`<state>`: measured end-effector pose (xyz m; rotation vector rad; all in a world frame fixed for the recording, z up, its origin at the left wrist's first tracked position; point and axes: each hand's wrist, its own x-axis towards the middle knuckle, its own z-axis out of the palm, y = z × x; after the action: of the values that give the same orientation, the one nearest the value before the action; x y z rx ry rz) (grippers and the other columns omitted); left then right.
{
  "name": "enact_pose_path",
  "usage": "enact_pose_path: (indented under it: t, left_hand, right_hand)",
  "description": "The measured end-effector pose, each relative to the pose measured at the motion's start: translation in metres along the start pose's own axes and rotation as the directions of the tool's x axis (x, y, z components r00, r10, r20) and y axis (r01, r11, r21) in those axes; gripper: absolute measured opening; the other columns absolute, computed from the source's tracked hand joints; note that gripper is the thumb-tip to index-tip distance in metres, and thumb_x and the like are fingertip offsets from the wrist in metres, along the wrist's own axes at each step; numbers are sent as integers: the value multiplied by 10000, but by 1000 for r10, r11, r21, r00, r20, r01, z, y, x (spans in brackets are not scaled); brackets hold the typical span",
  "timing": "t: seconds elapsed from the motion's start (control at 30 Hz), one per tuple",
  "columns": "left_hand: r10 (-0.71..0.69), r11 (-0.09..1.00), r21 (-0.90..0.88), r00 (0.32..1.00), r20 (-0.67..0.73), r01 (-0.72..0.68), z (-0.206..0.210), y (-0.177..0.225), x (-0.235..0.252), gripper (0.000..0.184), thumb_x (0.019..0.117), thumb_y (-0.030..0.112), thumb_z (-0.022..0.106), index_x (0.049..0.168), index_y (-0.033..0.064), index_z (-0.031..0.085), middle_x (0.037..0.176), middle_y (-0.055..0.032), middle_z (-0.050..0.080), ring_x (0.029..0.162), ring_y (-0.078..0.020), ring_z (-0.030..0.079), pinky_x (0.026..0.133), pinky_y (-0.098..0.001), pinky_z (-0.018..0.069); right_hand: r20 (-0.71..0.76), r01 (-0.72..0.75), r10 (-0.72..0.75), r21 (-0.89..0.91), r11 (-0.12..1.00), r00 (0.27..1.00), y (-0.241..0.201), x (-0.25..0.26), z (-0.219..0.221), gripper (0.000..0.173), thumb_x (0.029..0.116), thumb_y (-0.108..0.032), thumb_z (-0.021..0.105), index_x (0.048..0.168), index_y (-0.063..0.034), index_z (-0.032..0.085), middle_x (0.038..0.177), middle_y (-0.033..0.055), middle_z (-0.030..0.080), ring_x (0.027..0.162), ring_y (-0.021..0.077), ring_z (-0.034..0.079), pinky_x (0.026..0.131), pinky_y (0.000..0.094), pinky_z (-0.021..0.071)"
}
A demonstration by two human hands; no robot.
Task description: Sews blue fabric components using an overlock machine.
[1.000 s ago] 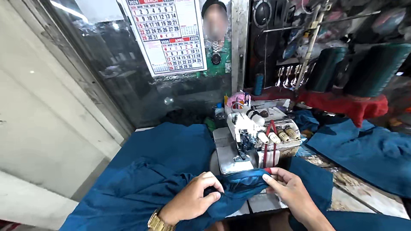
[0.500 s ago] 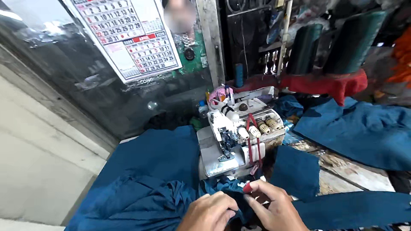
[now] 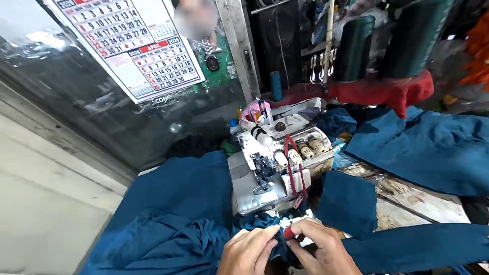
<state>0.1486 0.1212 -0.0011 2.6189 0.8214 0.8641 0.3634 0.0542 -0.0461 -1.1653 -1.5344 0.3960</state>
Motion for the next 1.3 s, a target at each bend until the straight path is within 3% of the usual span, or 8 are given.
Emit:
enact_pose_path:
  t: [0.4, 0.5, 0.6, 0.7, 0.87, 1.1, 1.2, 1.3]
  left_hand:
    - [-31, 993, -118, 997, -75, 22, 0, -12, -3, 163, 1028, 243, 629, 1134, 221, 751, 1032, 72, 741, 927, -53, 698, 783, -284, 590]
    - [-35, 996, -87, 997, -66, 30, -8, -13, 0, 172, 1038, 269, 606, 1144, 227, 734, 997, 58, 717, 884, -65, 679, 745, -290, 574]
    - [-43, 997, -60, 998, -49, 40, -18, -14, 5, 184, 1046, 293, 583, 1137, 224, 728, 985, 59, 703, 881, -63, 673, 746, -290, 573]
    - [-48, 998, -35, 999, -25, 47, -20, -15, 7, 204, 1049, 338, 574, 1111, 224, 732, 965, 69, 697, 868, -50, 667, 747, -286, 575]
    - [1, 998, -69, 998, -63, -5, -24, -11, 8, 166, 1032, 295, 618, 1102, 205, 739, 996, 63, 714, 913, -49, 682, 800, -270, 590]
    - [139, 990, 4, 967, -216, -141, -26, -5, -17, 148, 983, 168, 690, 1105, 185, 772, 1018, 24, 748, 943, -93, 704, 825, -283, 592]
    - [88, 996, -17, 984, -155, -92, -30, -7, -13, 156, 994, 201, 685, 1124, 184, 768, 1028, 31, 749, 943, -83, 707, 813, -285, 599]
    - [-55, 997, -49, 999, -4, 54, -34, -16, -2, 296, 1017, 300, 641, 1289, 191, 688, 1034, 70, 739, 925, -50, 697, 843, -300, 602]
  right_hand:
    - [72, 49, -42, -95, 994, 996, -10, 14, 0, 97, 950, -146, 702, 1033, -150, 751, 1026, -40, 743, 967, 92, 704, 856, 306, 618]
    - [18, 101, -99, -135, 986, 995, -21, 10, -7, 161, 944, -187, 740, 1099, -142, 732, 1166, 52, 700, 1060, 157, 690, 840, 331, 634]
    - [171, 87, -44, -253, 963, 984, -28, -9, -19, 247, 947, -309, 738, 1157, -178, 736, 1263, 130, 646, 1130, 226, 642, 908, 395, 582]
    - [312, 45, 87, -393, 919, 946, -13, -29, -32, 235, 967, -340, 703, 1132, -176, 740, 1225, 118, 660, 1074, 239, 663, 863, 413, 591]
    - [293, 101, 8, -354, 930, 956, -21, -27, -47, 171, 1015, -265, 646, 1098, -175, 765, 1175, 61, 697, 1110, 189, 655, 929, 368, 568]
    - [217, 187, -126, -294, 937, 968, -6, -38, -40, 142, 998, -218, 668, 1081, -189, 780, 1128, 56, 721, 1065, 186, 674, 887, 362, 581]
    - [197, 209, -165, -233, 950, 967, -8, -37, -38, 142, 980, -210, 697, 1090, -177, 781, 1138, 71, 719, 1070, 194, 673, 889, 360, 581]
    - [183, 241, -207, -193, 951, 961, -11, -29, -37, 130, 964, -217, 721, 1062, -161, 786, 1225, 96, 698, 1179, 229, 639, 982, 400, 556]
